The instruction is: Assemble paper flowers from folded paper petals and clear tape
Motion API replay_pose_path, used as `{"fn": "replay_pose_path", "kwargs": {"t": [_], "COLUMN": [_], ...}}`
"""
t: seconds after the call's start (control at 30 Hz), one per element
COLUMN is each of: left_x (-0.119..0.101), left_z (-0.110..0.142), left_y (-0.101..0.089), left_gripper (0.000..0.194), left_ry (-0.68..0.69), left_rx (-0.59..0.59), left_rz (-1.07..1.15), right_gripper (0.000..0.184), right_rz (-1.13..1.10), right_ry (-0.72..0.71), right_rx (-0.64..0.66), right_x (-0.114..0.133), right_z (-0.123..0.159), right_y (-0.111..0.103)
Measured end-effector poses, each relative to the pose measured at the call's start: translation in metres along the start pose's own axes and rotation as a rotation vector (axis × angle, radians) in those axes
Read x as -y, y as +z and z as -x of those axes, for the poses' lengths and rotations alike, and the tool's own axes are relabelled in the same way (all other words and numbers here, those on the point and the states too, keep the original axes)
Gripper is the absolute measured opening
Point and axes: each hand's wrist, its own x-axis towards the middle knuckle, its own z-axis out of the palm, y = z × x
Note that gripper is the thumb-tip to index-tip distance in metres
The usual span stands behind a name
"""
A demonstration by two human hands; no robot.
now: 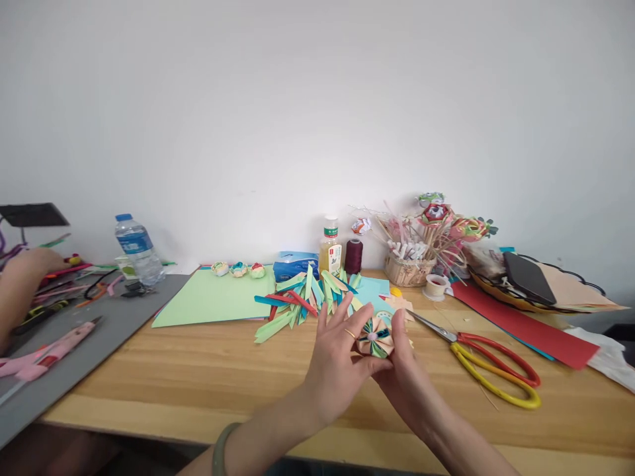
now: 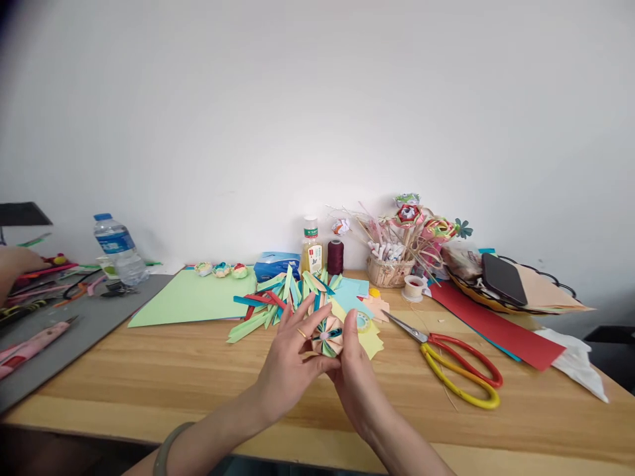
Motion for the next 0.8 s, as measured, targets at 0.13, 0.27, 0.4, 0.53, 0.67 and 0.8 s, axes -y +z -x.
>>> {"fn": "replay_pose_path", "kwargs": {"t": [0.13, 0.27, 0.4, 0.53, 0.67, 0.8], "left_x": [0.001, 0.008, 0.018, 0.024, 0.028, 0.041], "left_z": [-0.002, -0.002, -0.003, -0.007, -0.018, -0.039], "left_y": [-0.003, -0.003, -0.005, -0.011, -0.018, -0.018], "left_gripper": [0.06, 0.056, 0.053, 0.052, 0.064, 0.079], "left_ry": [-0.064, -0.166, -0.259, -0.272, -0.188, -0.443], "left_rx": [0.039, -0.004, -0.033, -0.044, -0.035, 0.071], "left_rz": [0.024, 0.139, 0.318, 0.392, 0.407, 0.855], "right_gripper": [0.051, 0.051, 0.052, 0.056, 0.057, 0.052], "right_rz": [0.075, 0.097, 0.172, 0.34, 0.743, 1.423], "right_ry": [0.042, 0.083, 0.082, 0.025, -0.227, -0.614], "right_rx": [-0.013, -0.004, 0.077, 0.13, 0.163, 0.191], "right_x": [0.0, -0.003, -0.007, -0.005, 0.012, 0.039], "right_z": [-0.007, -0.018, -0.031, -0.044, -0.065, -0.089], "right_y": [0.001, 0.001, 0.0, 0.002, -0.004, -0.019]}}
